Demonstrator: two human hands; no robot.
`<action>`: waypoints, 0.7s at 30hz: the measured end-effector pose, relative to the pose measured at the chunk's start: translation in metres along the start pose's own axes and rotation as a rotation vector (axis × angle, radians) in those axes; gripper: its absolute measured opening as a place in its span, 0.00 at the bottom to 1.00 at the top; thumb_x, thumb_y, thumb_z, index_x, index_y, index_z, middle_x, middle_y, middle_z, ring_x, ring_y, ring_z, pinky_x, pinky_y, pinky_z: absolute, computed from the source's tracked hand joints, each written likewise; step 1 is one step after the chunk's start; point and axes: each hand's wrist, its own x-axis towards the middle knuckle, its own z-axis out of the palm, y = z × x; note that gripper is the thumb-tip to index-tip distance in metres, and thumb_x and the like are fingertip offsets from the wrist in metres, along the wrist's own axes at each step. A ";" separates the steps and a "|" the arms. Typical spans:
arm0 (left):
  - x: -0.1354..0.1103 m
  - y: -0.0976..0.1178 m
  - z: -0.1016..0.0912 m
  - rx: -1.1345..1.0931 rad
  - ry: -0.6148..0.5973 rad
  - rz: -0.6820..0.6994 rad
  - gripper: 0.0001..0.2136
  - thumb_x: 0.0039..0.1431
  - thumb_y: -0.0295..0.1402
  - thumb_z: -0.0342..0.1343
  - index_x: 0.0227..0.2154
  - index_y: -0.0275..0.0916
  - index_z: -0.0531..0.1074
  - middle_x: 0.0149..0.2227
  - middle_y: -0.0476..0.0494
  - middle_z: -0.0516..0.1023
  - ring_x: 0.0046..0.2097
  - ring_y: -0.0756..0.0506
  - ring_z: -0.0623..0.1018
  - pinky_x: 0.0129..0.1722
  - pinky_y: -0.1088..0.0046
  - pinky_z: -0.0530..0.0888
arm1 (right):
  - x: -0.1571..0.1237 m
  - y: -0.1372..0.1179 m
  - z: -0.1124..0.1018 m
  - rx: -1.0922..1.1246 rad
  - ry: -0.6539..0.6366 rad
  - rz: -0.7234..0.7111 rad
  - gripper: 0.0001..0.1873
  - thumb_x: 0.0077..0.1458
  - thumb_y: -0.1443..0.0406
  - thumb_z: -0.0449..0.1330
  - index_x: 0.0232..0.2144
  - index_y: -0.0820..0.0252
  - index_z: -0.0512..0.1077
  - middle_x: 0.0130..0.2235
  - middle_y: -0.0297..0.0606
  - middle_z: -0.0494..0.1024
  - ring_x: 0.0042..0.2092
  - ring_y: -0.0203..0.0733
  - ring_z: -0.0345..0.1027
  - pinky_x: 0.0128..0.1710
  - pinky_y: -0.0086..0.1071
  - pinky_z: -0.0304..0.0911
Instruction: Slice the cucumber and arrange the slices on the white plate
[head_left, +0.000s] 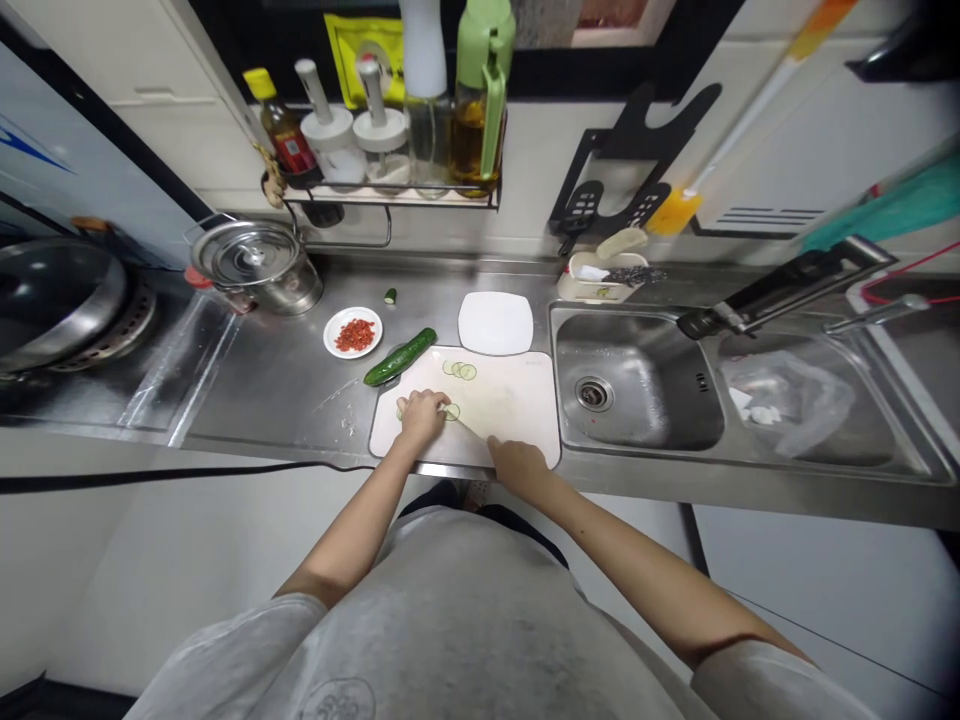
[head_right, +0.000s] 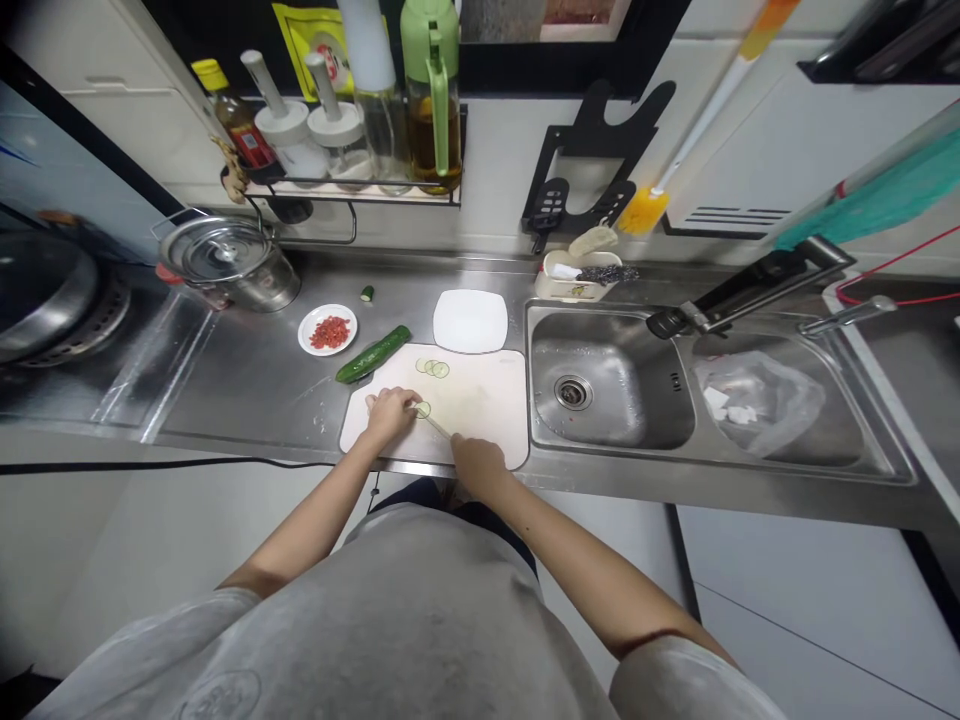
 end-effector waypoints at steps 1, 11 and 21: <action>0.000 0.000 0.000 0.004 -0.001 0.003 0.11 0.56 0.31 0.52 0.40 0.48 0.74 0.44 0.44 0.76 0.50 0.39 0.67 0.46 0.59 0.55 | 0.000 0.001 0.000 0.000 0.000 0.004 0.16 0.59 0.72 0.47 0.49 0.64 0.63 0.40 0.50 0.77 0.44 0.49 0.73 0.38 0.35 0.64; -0.002 0.003 0.001 0.047 -0.007 -0.030 0.11 0.54 0.30 0.51 0.41 0.44 0.72 0.46 0.41 0.75 0.51 0.38 0.67 0.47 0.59 0.54 | -0.015 0.009 -0.002 0.002 -0.055 0.038 0.17 0.58 0.72 0.48 0.50 0.63 0.63 0.41 0.50 0.77 0.45 0.48 0.73 0.38 0.35 0.64; -0.004 0.015 0.005 -0.034 0.020 -0.050 0.08 0.55 0.27 0.49 0.34 0.43 0.70 0.36 0.45 0.77 0.45 0.41 0.71 0.44 0.62 0.56 | -0.027 0.023 0.012 0.102 -0.054 0.055 0.16 0.61 0.70 0.43 0.49 0.61 0.63 0.42 0.49 0.76 0.44 0.48 0.72 0.36 0.34 0.60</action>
